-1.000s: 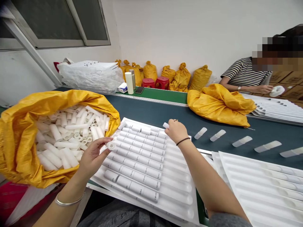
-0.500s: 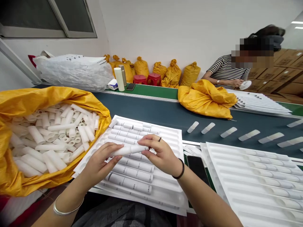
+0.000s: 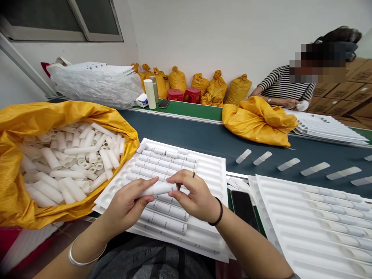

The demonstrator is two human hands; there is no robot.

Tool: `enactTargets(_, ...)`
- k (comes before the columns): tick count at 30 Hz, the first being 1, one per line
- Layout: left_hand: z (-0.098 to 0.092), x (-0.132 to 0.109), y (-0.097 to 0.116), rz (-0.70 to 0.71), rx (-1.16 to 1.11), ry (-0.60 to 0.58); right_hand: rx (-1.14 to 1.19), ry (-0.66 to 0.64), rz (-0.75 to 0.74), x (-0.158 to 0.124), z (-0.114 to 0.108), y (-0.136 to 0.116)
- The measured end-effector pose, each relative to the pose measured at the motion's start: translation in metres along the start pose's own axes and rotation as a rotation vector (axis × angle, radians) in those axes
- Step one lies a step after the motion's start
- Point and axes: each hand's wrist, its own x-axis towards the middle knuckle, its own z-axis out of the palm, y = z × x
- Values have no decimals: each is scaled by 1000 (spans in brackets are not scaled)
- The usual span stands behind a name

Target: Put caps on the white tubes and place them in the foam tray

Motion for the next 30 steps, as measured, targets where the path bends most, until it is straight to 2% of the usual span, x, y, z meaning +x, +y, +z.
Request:
enactTargets(2, 2, -3, -1, -5, -21, -4, -8, -11, 6, -1, 0, -1)
enactTargets(4, 7, -6, -4, -23, -26, -17, -78, -74, 5, -2, 2, 2)
enactTargets(8, 19, -11, -12, -130, 35, -140, -478, -227, -144, -1, 10, 15)
enactTargets(9, 19, -12, -14, -175, 62, -172, -601, -212, -179, 0, 8, 22)
enactTargets(11, 12, -14, -22, -275, 136, -183, -796, -100, -165, 3, -4, 40)
enactTargets(13, -4, -17, -37, -346, 252, -115, -901, 77, 1, 7, -30, 67)
enactTargets(14, -16, -18, -48, -373, 335, -61, -934, 168, 149, 8, -46, 83)
enactTargets(16, -40, -20, -73, -440, 541, 57, -989, 296, 565, 8, -81, 117)
enactTargets(17, -52, -20, -86, -499, 656, 97, -997, 300, 794, 6, -96, 134)
enactTargets(19, -71, -21, -110, -612, 824, 101, -974, 255, 1026, -1, -116, 162)
enactTargets(22, -88, -21, -135, -685, 890, -11, -916, 136, 1139, -13, -128, 188)
enactTargets(24, -92, -22, -142, -682, 896, -58, -897, 64, 1170, -17, -132, 190)
enactTargets(27, -94, -23, -144, -624, 925, -8, -913, -26, 1178, -14, -144, 174)
enactTargets(30, -89, -21, -132, -442, 807, 121, -928, -72, 1078, -2, -143, 144)
